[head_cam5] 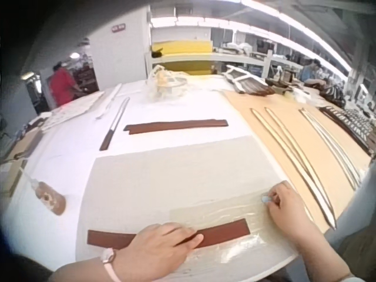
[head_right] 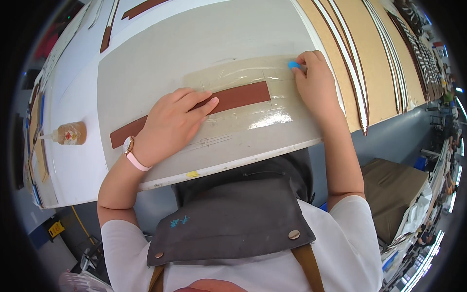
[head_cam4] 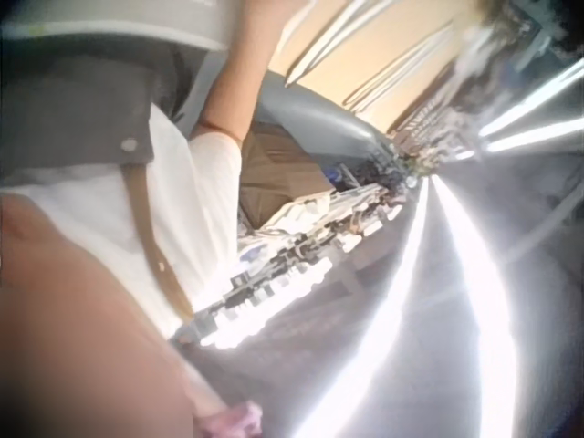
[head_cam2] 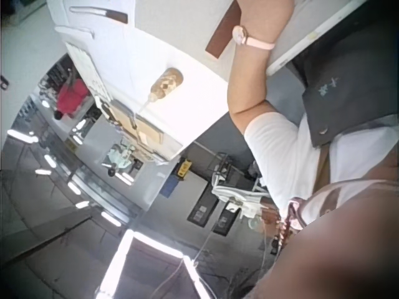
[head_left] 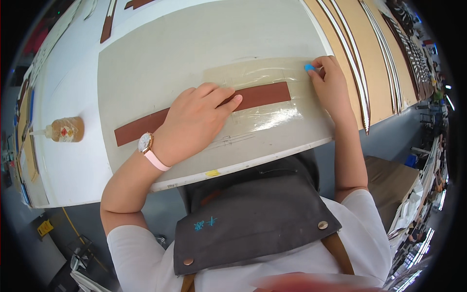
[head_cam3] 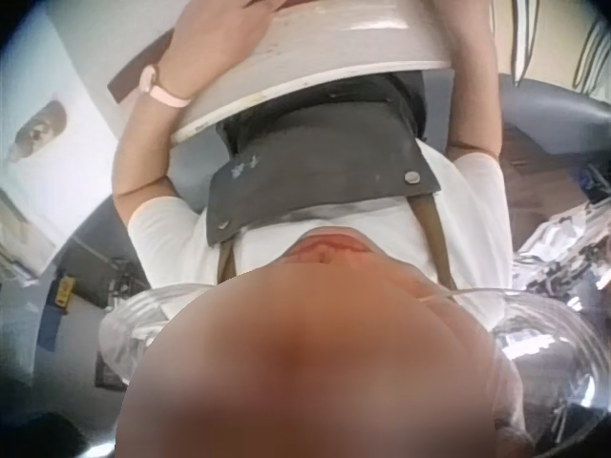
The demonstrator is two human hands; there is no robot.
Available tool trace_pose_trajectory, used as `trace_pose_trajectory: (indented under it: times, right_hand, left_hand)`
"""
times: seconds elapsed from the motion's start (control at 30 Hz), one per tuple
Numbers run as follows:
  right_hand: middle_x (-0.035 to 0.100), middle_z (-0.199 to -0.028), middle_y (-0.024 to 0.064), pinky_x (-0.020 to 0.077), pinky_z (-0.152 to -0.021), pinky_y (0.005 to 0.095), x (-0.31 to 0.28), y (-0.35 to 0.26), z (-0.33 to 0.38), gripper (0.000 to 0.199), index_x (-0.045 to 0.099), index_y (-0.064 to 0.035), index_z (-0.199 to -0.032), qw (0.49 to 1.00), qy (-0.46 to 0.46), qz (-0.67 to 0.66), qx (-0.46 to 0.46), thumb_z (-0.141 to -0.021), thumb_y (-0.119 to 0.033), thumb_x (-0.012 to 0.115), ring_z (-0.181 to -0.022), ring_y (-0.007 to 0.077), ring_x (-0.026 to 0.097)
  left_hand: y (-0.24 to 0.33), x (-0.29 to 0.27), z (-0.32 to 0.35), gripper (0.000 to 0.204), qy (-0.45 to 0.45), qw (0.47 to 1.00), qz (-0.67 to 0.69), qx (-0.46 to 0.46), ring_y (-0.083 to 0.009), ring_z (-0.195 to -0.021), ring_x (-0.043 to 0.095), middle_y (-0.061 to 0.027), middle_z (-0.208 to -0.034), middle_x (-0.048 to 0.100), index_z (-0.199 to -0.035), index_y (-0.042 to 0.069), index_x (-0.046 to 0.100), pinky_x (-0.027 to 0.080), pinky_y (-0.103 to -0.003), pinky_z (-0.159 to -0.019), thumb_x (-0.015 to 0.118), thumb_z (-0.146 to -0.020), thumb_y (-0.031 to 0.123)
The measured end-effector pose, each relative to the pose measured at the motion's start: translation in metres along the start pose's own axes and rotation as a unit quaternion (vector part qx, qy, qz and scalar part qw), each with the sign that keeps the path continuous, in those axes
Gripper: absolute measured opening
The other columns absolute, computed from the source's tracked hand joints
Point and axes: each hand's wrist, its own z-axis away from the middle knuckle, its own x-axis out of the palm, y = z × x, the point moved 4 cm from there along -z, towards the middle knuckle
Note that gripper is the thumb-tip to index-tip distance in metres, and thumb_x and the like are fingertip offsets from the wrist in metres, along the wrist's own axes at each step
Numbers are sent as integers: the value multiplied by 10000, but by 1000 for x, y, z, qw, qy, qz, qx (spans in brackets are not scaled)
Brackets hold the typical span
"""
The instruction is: Assembling leather components by folding leather strips over a core piece and aligning them on a template.
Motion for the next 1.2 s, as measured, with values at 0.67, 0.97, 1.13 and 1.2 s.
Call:
trace_pose_trajectory:
  times: [0.67,0.97,1.13,1.2]
  right_hand:
    - [595,-756,103,432,-661,427,56,-120,55,145,547,-58,-898,965,-102,-132,-204,-838,20,653,-687,318,559]
    - [521,-692,87,389,-646,416,61,-127,62,185,536,-65,-862,949,-65,-56,-303,-767,35,659,-675,304,557]
    - [553,-706,70,418,-619,341,51,-117,55,125,556,-35,-924,964,-102,-161,-187,-867,25,650,-636,204,552]
    - [566,-711,65,430,-610,311,46,-110,46,100,562,-24,-954,964,-116,-228,-76,-908,11,644,-628,168,548]
  left_hand:
    - [-13,14,5,233,23,999,22,16,-203,-1089,645,-34,-1228,730,-1085,40,772,557,-318,-921,735,-876,136]
    - [-12,12,4,243,5,1000,30,6,-206,-1086,647,-35,-1225,736,-1072,41,776,559,-318,-915,738,-853,140]
    - [-12,13,5,245,24,999,39,8,-208,-1090,646,-45,-1235,730,-1073,37,771,558,-321,-923,741,-845,120]
    - [-12,12,5,247,21,999,36,8,-207,-1091,646,-47,-1239,729,-1075,35,769,559,-322,-923,740,-844,115]
